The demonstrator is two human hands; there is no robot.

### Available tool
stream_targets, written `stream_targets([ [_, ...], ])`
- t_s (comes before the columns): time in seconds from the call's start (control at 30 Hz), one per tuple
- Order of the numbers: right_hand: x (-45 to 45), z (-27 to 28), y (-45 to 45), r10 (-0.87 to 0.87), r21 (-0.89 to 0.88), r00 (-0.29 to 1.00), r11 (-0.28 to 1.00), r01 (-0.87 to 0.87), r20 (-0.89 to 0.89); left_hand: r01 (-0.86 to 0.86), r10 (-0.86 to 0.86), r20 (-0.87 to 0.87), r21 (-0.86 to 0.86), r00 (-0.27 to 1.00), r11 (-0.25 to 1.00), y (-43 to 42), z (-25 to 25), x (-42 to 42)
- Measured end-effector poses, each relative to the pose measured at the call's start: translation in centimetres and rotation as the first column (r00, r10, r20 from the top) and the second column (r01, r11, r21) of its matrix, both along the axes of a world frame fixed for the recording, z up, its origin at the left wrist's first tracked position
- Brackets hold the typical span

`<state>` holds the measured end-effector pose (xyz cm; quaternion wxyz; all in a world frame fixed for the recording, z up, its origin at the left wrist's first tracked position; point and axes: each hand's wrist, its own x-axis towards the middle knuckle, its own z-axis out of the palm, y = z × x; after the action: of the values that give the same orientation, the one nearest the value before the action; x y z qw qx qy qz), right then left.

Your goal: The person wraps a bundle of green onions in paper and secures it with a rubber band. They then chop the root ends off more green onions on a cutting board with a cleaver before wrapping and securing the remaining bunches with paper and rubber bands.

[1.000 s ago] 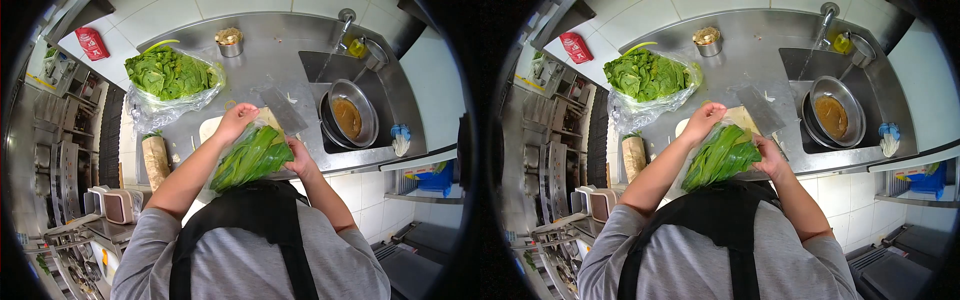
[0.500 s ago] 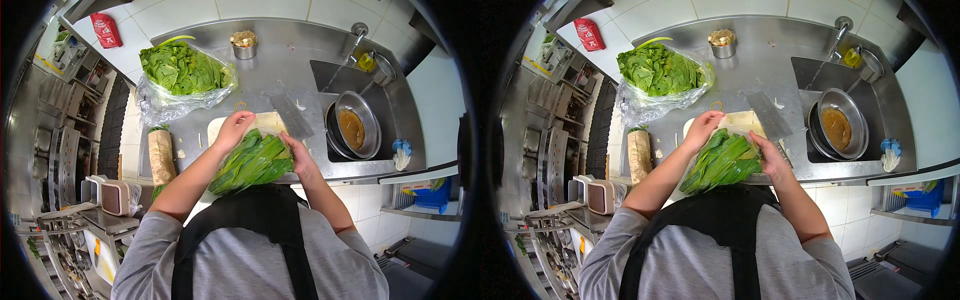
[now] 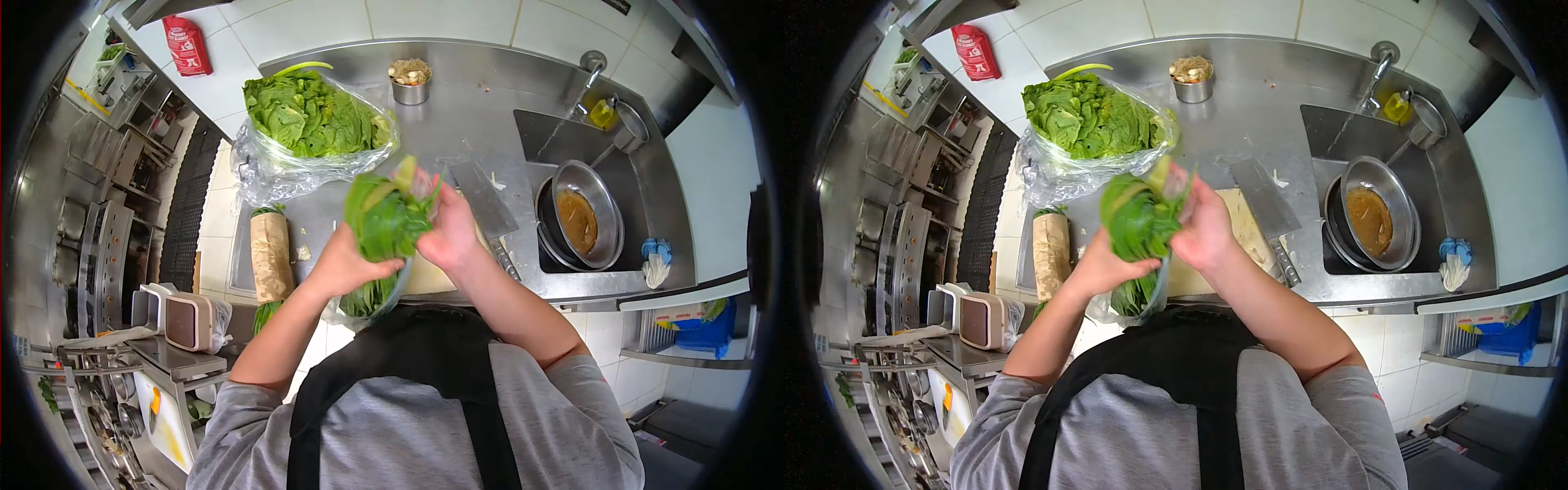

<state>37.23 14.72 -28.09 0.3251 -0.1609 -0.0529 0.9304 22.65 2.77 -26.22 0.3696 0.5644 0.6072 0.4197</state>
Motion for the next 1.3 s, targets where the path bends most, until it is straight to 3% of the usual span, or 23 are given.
stream_targets([
  [0.07, -1.5, 0.4, 0.5, 0.152, 0.154, 0.914, 0.983, -0.101, -0.376, -0.101, 0.099, 0.026, 0.088, 0.995, 0.991, -0.8, 0.5, -0.6],
  [0.13, -2.8, 4.1, -0.1, 0.165, 0.161, 0.925, 0.980, -0.115, -0.343, -0.370, 0.313, 0.252, 0.227, 0.916, 0.901, -1.2, 0.3, -2.2],
  [0.2, -4.1, 5.9, 0.1, 0.124, 0.235, 0.959, 0.970, -0.062, -0.255, -0.509, 0.383, 0.413, 0.255, 0.826, 0.822, -1.2, 0.3, -3.3],
  [0.27, -4.4, 6.2, 0.3, 0.169, 0.264, 0.950, 0.960, -0.097, -0.263, -0.565, 0.300, 0.581, 0.350, 0.757, 0.747, -0.6, -0.5, -4.6],
  [0.3, -4.3, 6.3, 0.2, 0.167, 0.296, 0.963, 0.950, -0.099, -0.213, -0.578, 0.306, 0.586, 0.356, 0.750, 0.735, -0.5, -0.5, -4.9],
  [0.37, -4.1, 5.0, 0.4, 0.157, 0.333, 0.974, 0.938, -0.097, -0.161, -0.645, 0.220, 0.756, 0.324, 0.616, 0.692, -0.4, -0.6, -5.0],
  [0.53, -1.8, 4.1, 0.1, 0.112, 0.335, 0.991, 0.939, -0.083, -0.067, -0.717, 0.197, 0.866, 0.232, 0.460, 0.657, -0.6, -3.6, -6.8],
  [0.63, 0.8, -0.2, 2.2, 0.007, 0.285, 0.995, 0.958, 0.021, -0.095, -0.742, 0.171, 0.926, 0.150, 0.337, 0.653, -0.9, -3.1, -6.7],
  [0.7, 3.7, -3.2, 4.7, 0.005, 0.151, 0.952, 0.988, 0.043, -0.307, -0.781, 0.169, 0.945, 0.122, 0.280, 0.612, -1.0, -2.4, -7.4],
  [0.73, 5.3, -3.3, 5.1, -0.004, 0.150, 0.953, 0.987, 0.052, -0.304, -0.818, 0.168, 0.960, 0.092, 0.225, 0.568, -1.1, -2.3, -8.1],
  [0.8, 8.3, -3.1, 5.4, -0.105, 0.048, 0.994, 0.993, 0.105, 0.001, -0.826, 0.157, 0.969, 0.072, 0.191, 0.559, -1.3, -2.9, -10.1],
  [0.83, 9.5, -2.9, 5.4, -0.114, 0.046, 0.993, 0.992, 0.114, 0.006, -0.843, 0.136, 0.970, 0.103, 0.204, 0.528, -1.4, -3.4, -11.2],
  [0.9, 11.7, -2.7, 5.5, -0.151, 0.277, 0.984, 0.953, 0.120, 0.092, -0.852, 0.120, 0.969, 0.127, 0.216, 0.507, -1.9, -3.4, -12.2],
  [0.93, 12.9, -2.8, 6.2, -0.162, 0.274, 0.982, 0.953, 0.131, 0.093, -0.858, 0.120, 0.967, 0.140, 0.227, 0.495, -2.3, -3.0, -12.5],
  [1.0, 14.7, -3.2, 8.1, -0.366, 0.210, 0.920, 0.919, 0.333, 0.143, -0.857, 0.116, 0.964, 0.154, 0.240, 0.492, -2.6, -1.8, -13.0],
  [1.1, 15.2, -4.8, 9.3, -0.336, 0.241, 0.923, 0.927, 0.288, 0.189, -0.890, 0.117, 0.958, 0.193, 0.262, 0.413, -3.0, -1.3, -13.9],
  [1.2, 15.4, -5.4, 10.4, -0.292, 0.284, 0.947, 0.927, 0.246, 0.134, -0.871, 0.061, 0.952, 0.247, 0.300, 0.425, -3.4, -1.1, -14.3],
  [1.27, 15.8, -3.0, 10.6, -0.418, 0.385, 0.816, 0.884, 0.264, 0.399, -0.850, 0.031, 0.946, 0.275, 0.322, 0.449, -3.5, -1.3, -14.0],
  [1.3, 15.8, -1.4, 10.4, -0.393, 0.454, 0.813, 0.872, 0.181, 0.430, -0.877, 0.087, 0.952, 0.232, 0.294, 0.420, -3.4, -1.3, -13.5],
])
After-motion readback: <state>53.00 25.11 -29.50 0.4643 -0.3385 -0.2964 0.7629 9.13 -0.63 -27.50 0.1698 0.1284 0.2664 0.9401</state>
